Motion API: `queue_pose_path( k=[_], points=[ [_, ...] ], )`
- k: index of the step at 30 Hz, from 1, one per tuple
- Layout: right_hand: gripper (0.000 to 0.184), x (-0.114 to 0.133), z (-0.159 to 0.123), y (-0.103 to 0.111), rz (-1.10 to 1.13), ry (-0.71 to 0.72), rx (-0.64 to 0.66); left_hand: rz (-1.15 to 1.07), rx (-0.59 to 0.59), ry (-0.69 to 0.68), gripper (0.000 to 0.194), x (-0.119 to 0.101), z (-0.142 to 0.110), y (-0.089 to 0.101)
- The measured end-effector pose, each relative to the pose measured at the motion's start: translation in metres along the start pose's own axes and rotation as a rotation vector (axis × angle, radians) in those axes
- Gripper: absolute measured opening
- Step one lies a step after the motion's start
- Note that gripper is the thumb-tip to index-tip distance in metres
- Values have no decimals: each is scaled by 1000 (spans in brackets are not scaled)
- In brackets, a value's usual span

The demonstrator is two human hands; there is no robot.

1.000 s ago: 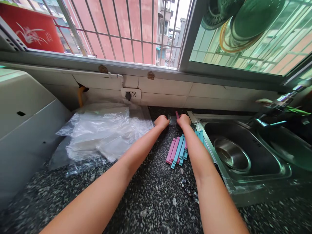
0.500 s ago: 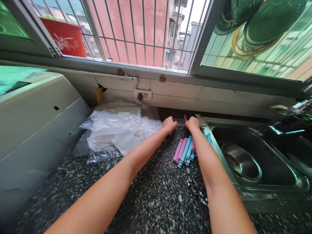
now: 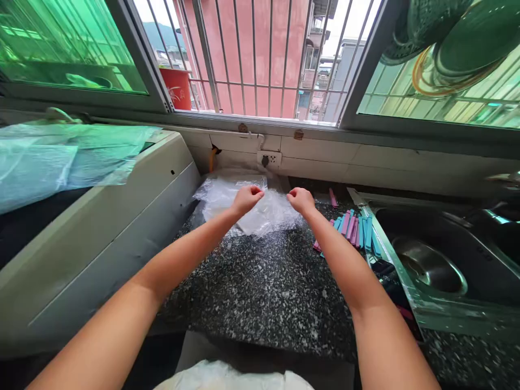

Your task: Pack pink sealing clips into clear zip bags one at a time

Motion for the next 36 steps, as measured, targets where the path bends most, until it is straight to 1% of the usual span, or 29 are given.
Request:
queue_pose_path(
  k=[1,3,4,6,8,11,13,16,20,24,27,31,33,36],
  points=[
    [26,9,-8,-7,10,34,27,32,-25,13,17,9,-8,14],
    [23,23,-26,-20,13,85,78,104,-30,19,16,22,-24,34],
    [22,27,-34,-26,8,103,101,146,-21,16,16,27,-33,40],
    [21,32,-51,-35,-12,121,139,229,33,-34,17,31,-50,43],
    [23,32,-64,-42,-44,121,151,318,100,-125,17,30,-65,38],
    [27,26,-78,-46,-89,107,149,436,216,-291,20,23,-81,21],
    [29,20,-83,-48,-108,96,148,511,293,-405,21,19,-85,10],
    [30,16,-85,-50,-119,75,147,578,367,-487,21,17,-84,-2],
    [35,16,-85,-56,-120,19,126,639,451,-504,21,21,-79,-10],
    [36,18,-86,-62,-104,-15,116,659,464,-476,23,28,-79,-14],
    [32,18,-86,-63,-81,-25,110,668,451,-471,24,29,-79,-15],
    [27,14,-85,-63,-47,-49,107,675,428,-524,36,25,-77,-17],
    [23,13,-84,-63,-28,-58,116,660,457,-554,41,22,-75,-19],
    [16,11,-84,-64,5,-50,128,640,518,-548,48,21,-72,-23]
  ],
)
Point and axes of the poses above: each hand's wrist, its own z-axis towards the middle knuckle, its own y-axis out of the back of the hand, x = y × z, the point moved 2 cm from there along z, towards the middle knuckle, and after that the axes turned 14 degrees about -y, right-handed, at the moved point
